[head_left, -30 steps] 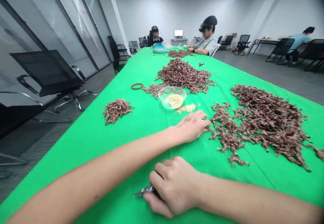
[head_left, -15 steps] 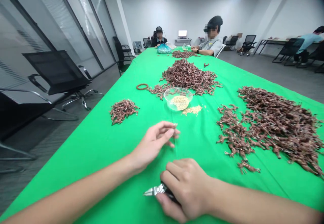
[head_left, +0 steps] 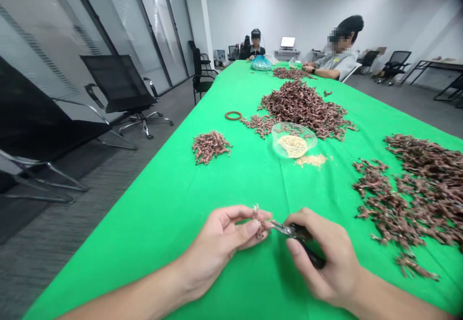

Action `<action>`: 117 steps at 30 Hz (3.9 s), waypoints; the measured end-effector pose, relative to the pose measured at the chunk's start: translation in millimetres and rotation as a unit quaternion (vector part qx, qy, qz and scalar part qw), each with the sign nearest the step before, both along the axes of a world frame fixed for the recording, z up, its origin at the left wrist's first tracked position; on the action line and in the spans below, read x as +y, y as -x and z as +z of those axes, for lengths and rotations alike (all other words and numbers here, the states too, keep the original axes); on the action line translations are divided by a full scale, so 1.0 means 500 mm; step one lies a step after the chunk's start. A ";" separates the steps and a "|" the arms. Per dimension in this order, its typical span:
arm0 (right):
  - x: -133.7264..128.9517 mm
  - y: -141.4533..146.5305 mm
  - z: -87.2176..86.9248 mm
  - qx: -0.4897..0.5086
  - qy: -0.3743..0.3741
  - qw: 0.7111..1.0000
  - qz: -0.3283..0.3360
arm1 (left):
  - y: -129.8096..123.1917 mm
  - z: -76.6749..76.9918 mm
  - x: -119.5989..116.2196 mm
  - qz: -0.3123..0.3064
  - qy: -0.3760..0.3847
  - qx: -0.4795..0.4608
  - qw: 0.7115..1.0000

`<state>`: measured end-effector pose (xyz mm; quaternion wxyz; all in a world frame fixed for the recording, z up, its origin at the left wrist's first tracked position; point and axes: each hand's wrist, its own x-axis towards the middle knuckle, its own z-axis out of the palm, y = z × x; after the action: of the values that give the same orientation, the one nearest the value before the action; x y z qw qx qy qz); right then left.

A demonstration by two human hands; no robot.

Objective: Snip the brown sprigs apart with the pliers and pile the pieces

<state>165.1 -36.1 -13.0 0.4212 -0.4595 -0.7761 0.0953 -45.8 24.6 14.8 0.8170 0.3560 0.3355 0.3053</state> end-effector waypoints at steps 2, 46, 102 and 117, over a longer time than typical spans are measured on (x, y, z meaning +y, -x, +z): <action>0.000 0.000 -0.001 -0.006 0.000 1.000 0.010 | 0.002 -0.003 -0.009 -0.007 0.012 -0.005 1.000; -0.015 0.015 -0.007 -0.087 -0.020 0.996 0.012 | -0.006 -0.010 -0.034 0.037 -0.180 0.117 0.976; -0.013 0.010 -0.015 -0.102 -0.018 0.995 0.001 | -0.001 -0.032 -0.029 -0.007 -0.060 0.057 0.997; -0.014 0.014 -0.018 -0.142 -0.062 0.988 -0.009 | -0.003 -0.024 -0.032 -0.028 -0.053 0.082 0.995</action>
<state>158.3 -43.1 -22.2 0.3354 -0.4481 -0.8283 -0.0233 -44.3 8.8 2.8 0.7748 0.4319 0.3744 0.2701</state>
